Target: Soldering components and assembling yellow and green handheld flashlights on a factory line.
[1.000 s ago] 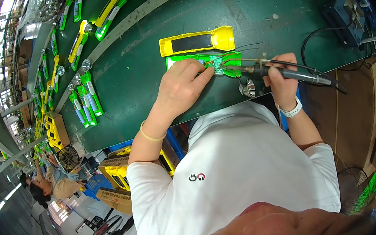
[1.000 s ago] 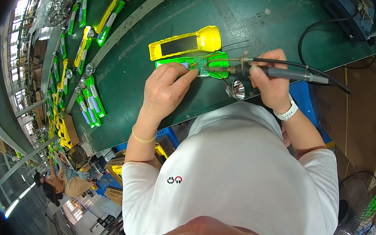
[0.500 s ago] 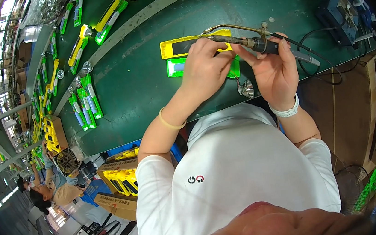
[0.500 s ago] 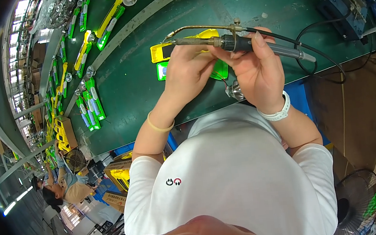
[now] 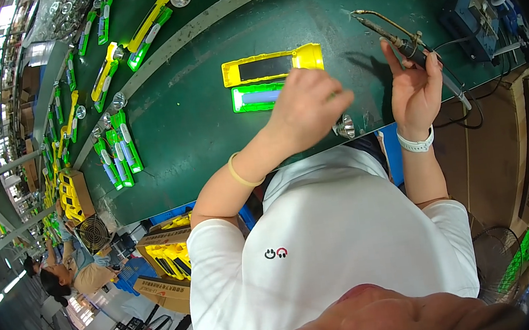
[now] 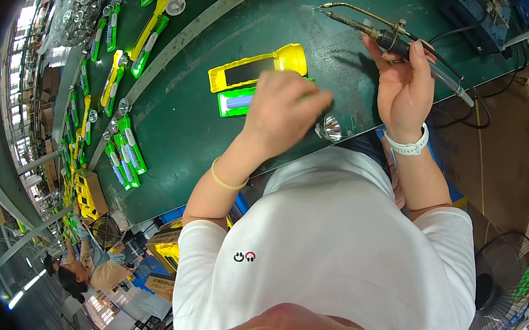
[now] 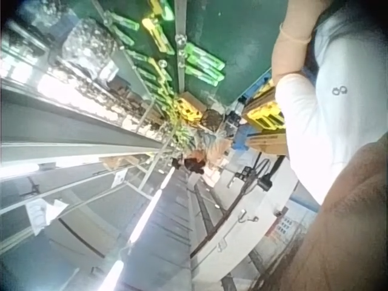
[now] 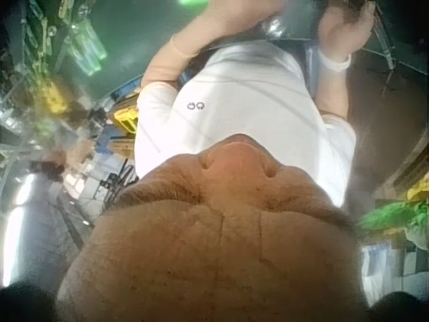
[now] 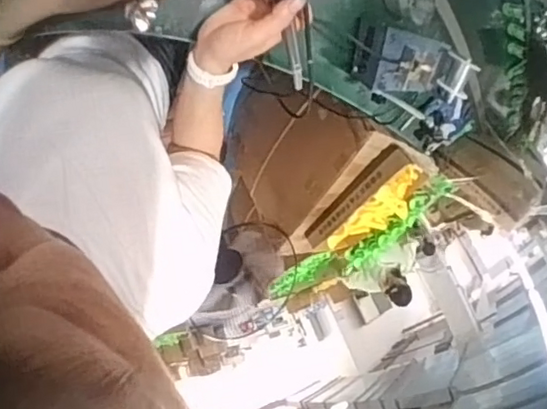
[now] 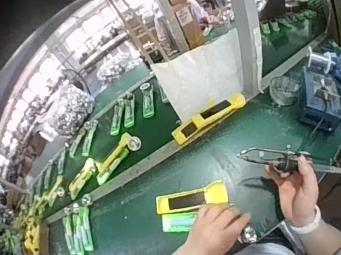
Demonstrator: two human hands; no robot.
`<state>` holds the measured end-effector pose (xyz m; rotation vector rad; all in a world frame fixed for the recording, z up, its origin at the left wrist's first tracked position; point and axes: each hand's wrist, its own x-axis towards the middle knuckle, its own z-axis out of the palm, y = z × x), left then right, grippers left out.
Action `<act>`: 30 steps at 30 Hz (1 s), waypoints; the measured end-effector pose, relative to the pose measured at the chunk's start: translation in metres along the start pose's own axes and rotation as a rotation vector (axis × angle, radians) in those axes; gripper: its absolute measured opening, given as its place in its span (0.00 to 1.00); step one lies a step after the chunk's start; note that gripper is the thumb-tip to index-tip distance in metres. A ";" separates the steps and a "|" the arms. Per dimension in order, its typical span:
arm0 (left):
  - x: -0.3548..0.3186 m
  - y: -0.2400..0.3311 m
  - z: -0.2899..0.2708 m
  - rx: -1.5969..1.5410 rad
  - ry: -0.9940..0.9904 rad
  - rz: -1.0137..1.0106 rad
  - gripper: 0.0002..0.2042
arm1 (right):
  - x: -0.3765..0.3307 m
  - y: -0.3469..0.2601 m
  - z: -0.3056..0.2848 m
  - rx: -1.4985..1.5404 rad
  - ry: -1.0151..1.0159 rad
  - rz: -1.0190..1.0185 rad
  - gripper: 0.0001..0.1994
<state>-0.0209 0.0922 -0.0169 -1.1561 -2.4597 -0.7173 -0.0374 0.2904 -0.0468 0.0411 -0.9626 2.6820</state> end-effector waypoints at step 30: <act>-0.011 -0.046 -0.024 0.174 -0.181 -0.431 0.02 | 0.008 0.030 -0.005 -0.601 -0.437 0.278 0.11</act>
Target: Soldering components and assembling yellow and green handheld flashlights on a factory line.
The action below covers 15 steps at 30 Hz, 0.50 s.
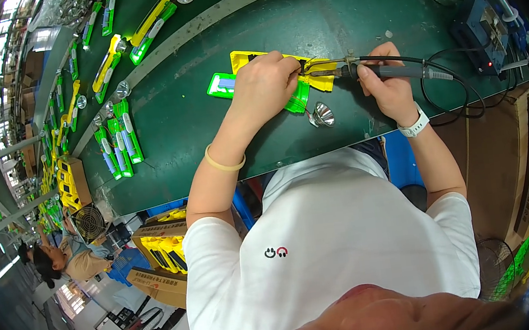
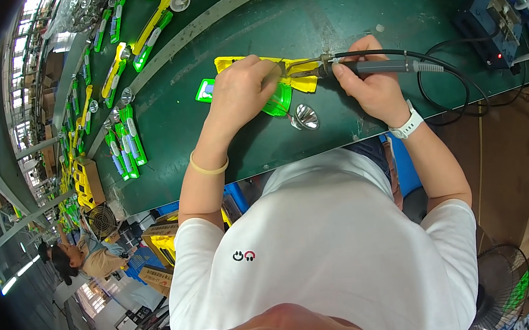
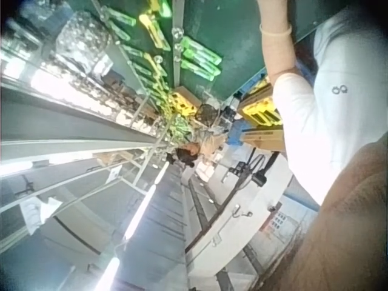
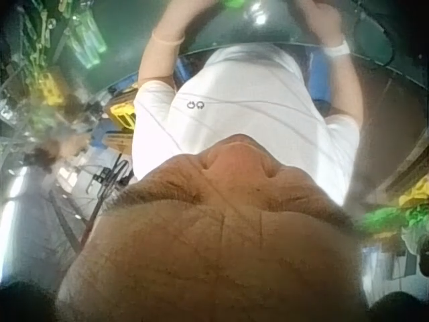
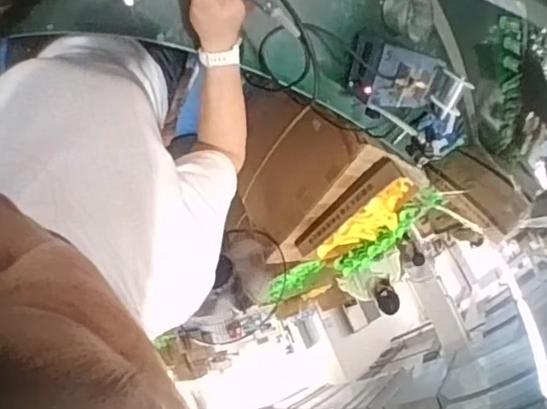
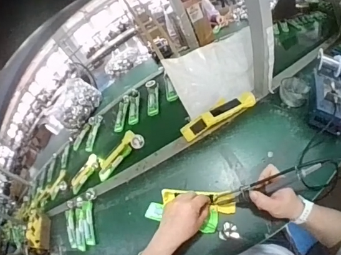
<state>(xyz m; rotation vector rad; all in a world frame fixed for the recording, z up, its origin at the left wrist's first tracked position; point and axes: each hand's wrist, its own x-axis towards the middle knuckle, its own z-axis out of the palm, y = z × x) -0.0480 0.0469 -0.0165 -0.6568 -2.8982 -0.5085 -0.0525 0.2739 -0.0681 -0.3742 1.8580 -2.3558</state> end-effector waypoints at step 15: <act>0.006 0.000 0.000 0.068 -0.071 0.009 0.04 | -0.012 0.010 -0.006 -0.303 0.007 -0.106 0.13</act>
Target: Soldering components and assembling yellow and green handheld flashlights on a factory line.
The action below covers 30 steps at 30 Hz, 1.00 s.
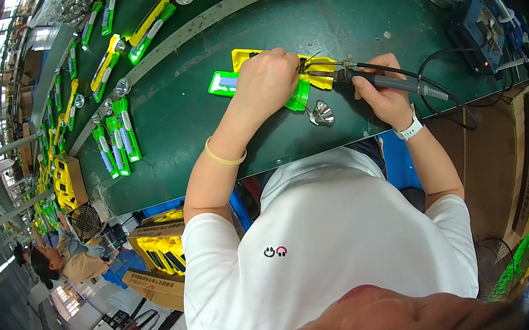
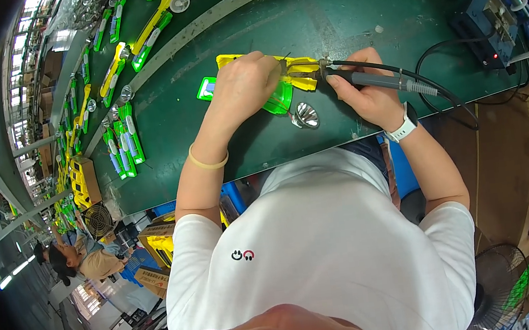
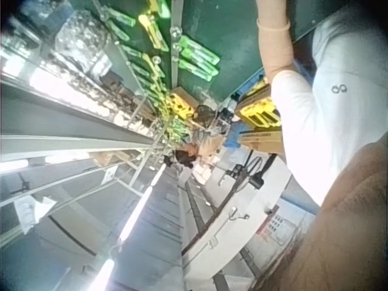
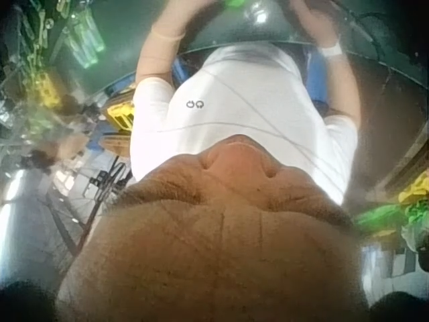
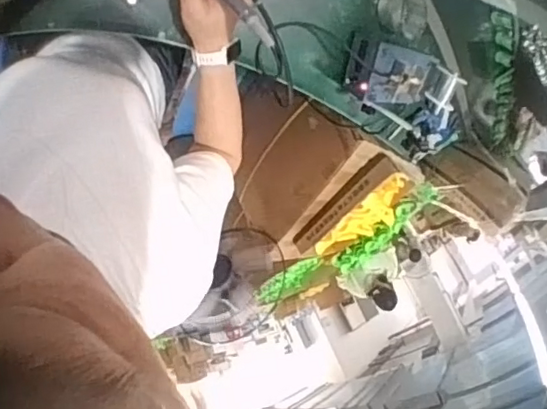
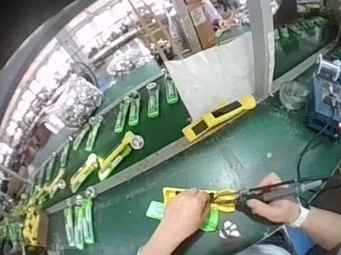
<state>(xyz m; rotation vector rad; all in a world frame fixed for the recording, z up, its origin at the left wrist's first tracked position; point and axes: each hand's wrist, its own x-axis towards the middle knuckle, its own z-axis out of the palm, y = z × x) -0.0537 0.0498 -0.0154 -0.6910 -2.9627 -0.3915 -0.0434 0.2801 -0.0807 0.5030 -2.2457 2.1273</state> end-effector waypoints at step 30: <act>0.008 0.001 0.004 0.021 -0.056 -0.034 0.07 | 0.000 -0.017 -0.008 0.048 -0.018 -0.015 0.13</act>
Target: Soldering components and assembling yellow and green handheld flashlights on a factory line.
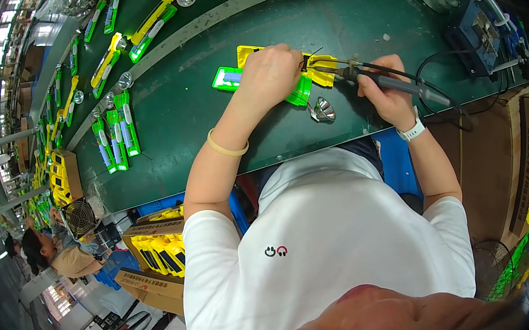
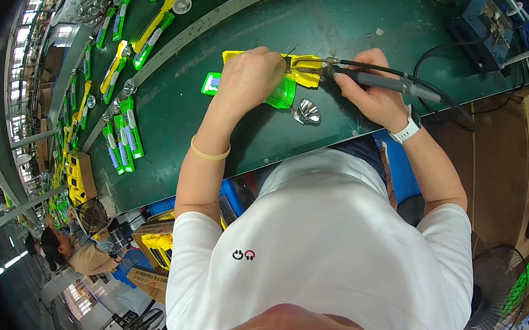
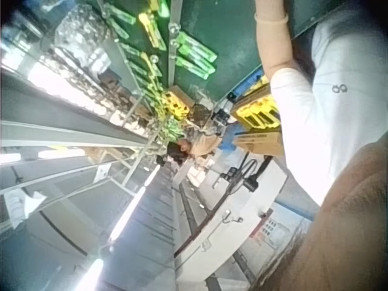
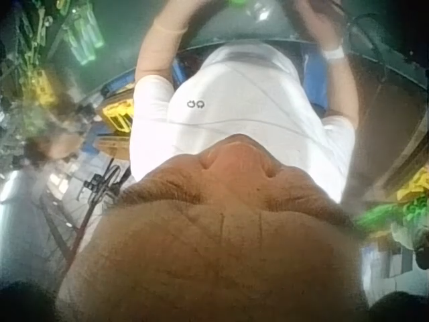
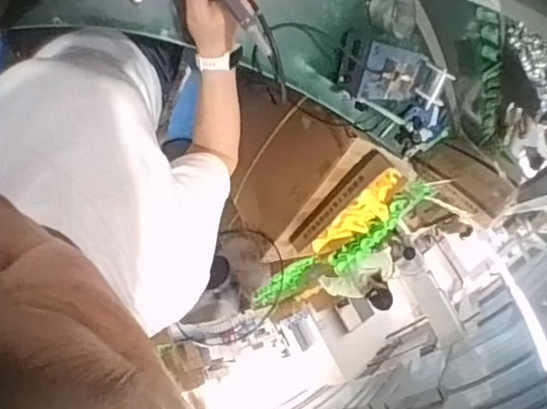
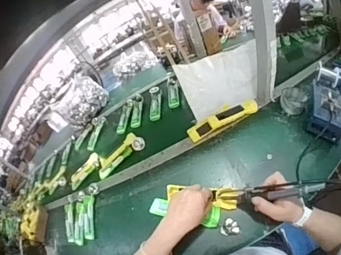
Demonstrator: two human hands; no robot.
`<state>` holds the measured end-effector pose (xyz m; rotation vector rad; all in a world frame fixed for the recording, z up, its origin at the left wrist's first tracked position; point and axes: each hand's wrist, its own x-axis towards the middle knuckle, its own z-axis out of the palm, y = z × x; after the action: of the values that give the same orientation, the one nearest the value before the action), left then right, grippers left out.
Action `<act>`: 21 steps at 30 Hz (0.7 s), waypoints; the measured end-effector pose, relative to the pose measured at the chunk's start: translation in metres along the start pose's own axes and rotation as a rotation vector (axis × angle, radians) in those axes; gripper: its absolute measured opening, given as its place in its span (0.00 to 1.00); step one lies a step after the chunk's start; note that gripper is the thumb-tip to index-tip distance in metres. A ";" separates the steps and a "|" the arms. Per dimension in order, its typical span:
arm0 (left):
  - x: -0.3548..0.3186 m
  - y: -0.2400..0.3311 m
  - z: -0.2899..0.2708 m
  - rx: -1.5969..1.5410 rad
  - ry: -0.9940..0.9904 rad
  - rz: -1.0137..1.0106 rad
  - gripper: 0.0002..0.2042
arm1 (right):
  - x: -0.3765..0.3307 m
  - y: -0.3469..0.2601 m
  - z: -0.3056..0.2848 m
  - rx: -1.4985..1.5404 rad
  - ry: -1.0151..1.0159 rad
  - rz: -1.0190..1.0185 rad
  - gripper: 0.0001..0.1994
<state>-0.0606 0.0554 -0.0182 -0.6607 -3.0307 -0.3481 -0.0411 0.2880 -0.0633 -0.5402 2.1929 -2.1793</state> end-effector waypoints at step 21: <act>0.008 0.022 0.008 0.006 -0.019 0.002 0.08 | 0.029 0.005 0.013 0.423 0.093 0.113 0.12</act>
<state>-0.0590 0.0795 -0.0206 -0.6700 -3.0476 -0.3349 -0.0666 0.2681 -0.0612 -0.2941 1.6667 -2.5408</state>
